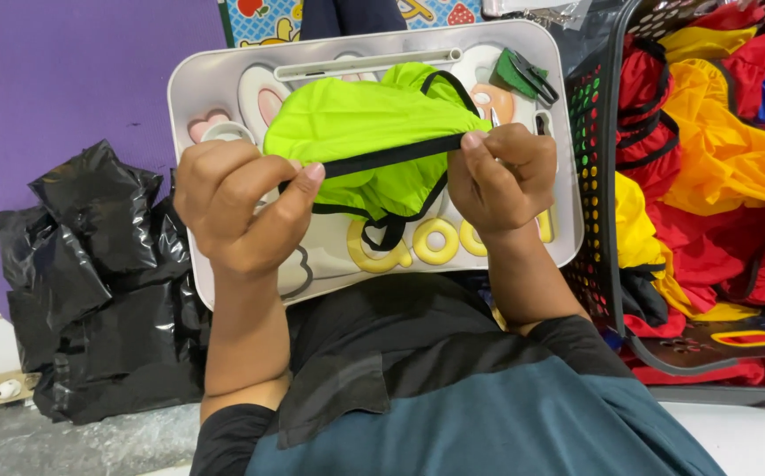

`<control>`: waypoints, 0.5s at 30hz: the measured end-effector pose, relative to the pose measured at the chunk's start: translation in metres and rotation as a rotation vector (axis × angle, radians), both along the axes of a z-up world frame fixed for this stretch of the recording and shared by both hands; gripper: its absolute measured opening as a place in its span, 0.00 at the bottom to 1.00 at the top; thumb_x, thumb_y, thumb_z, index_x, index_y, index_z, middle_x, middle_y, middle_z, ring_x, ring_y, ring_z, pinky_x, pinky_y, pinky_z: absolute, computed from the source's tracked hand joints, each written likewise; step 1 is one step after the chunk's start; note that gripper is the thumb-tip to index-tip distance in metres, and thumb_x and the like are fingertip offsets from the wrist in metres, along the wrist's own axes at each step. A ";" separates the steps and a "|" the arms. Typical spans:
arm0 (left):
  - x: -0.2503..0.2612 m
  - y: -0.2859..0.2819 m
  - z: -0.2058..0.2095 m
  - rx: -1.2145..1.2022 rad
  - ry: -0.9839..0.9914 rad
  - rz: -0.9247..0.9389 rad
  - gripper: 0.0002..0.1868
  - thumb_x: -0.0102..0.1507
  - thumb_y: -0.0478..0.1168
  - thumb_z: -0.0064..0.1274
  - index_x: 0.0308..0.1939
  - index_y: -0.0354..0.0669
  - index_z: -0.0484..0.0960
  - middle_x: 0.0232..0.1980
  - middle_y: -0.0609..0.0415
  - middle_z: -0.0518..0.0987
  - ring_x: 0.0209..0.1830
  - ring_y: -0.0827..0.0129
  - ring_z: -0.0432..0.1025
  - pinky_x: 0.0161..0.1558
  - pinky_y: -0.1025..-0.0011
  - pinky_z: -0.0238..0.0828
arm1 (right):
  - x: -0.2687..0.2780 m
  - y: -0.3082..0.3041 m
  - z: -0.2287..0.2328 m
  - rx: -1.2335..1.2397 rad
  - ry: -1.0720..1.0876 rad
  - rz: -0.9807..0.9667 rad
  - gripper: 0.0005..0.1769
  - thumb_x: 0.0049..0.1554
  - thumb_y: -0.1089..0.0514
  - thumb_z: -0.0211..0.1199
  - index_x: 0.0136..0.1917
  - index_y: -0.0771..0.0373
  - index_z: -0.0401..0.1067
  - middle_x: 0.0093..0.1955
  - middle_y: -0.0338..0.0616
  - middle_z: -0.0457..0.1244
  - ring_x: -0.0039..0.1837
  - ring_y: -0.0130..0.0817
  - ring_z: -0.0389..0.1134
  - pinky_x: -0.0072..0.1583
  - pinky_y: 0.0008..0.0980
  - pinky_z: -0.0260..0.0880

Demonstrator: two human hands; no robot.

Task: Trimming excess material from a green fabric item using scissors on a small tray.

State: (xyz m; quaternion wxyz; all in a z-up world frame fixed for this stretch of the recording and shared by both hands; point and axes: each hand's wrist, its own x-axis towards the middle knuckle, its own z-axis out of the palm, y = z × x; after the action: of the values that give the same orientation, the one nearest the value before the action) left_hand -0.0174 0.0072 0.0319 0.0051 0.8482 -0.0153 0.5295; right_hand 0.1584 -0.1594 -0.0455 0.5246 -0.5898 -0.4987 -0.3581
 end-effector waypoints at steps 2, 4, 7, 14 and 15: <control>-0.001 -0.001 0.000 -0.006 0.004 -0.001 0.13 0.57 0.25 0.70 0.30 0.43 0.81 0.37 0.57 0.78 0.38 0.62 0.69 0.41 0.61 0.67 | 0.001 -0.001 -0.002 0.006 0.008 0.012 0.20 0.51 0.86 0.66 0.49 0.68 0.70 0.49 0.48 0.57 0.37 0.34 0.57 0.37 0.34 0.59; -0.001 -0.001 0.001 -0.007 0.006 -0.003 0.13 0.57 0.24 0.71 0.31 0.43 0.82 0.37 0.57 0.78 0.38 0.62 0.69 0.40 0.61 0.67 | 0.002 0.000 -0.004 0.017 0.015 0.025 0.21 0.51 0.86 0.65 0.50 0.68 0.71 0.49 0.48 0.57 0.37 0.34 0.56 0.37 0.34 0.59; 0.003 -0.004 0.001 -0.019 0.015 0.030 0.13 0.58 0.24 0.70 0.31 0.44 0.82 0.37 0.57 0.77 0.36 0.63 0.68 0.39 0.62 0.66 | -0.001 0.001 -0.001 -0.012 0.019 0.019 0.22 0.49 0.86 0.67 0.50 0.66 0.72 0.50 0.48 0.57 0.36 0.33 0.56 0.36 0.34 0.56; 0.000 -0.043 0.019 -0.354 0.306 0.011 0.15 0.59 0.33 0.73 0.47 0.44 0.86 0.55 0.52 0.75 0.55 0.54 0.66 0.61 0.55 0.66 | -0.009 0.012 0.020 -0.160 0.114 0.012 0.11 0.49 0.80 0.73 0.42 0.72 0.76 0.38 0.45 0.59 0.36 0.35 0.54 0.37 0.33 0.52; -0.005 -0.050 0.023 -0.405 0.329 -0.036 0.16 0.62 0.38 0.72 0.51 0.43 0.84 0.57 0.50 0.74 0.56 0.51 0.68 0.64 0.52 0.67 | -0.009 0.012 0.020 -0.171 0.133 0.018 0.12 0.49 0.80 0.72 0.42 0.71 0.76 0.39 0.44 0.59 0.36 0.35 0.54 0.37 0.33 0.52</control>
State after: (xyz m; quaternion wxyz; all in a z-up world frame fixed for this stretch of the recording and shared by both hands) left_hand -0.0223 -0.0424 0.0545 0.1868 0.9042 0.0769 0.3763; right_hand 0.1494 -0.1475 -0.0250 0.5075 -0.6504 -0.4968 -0.2693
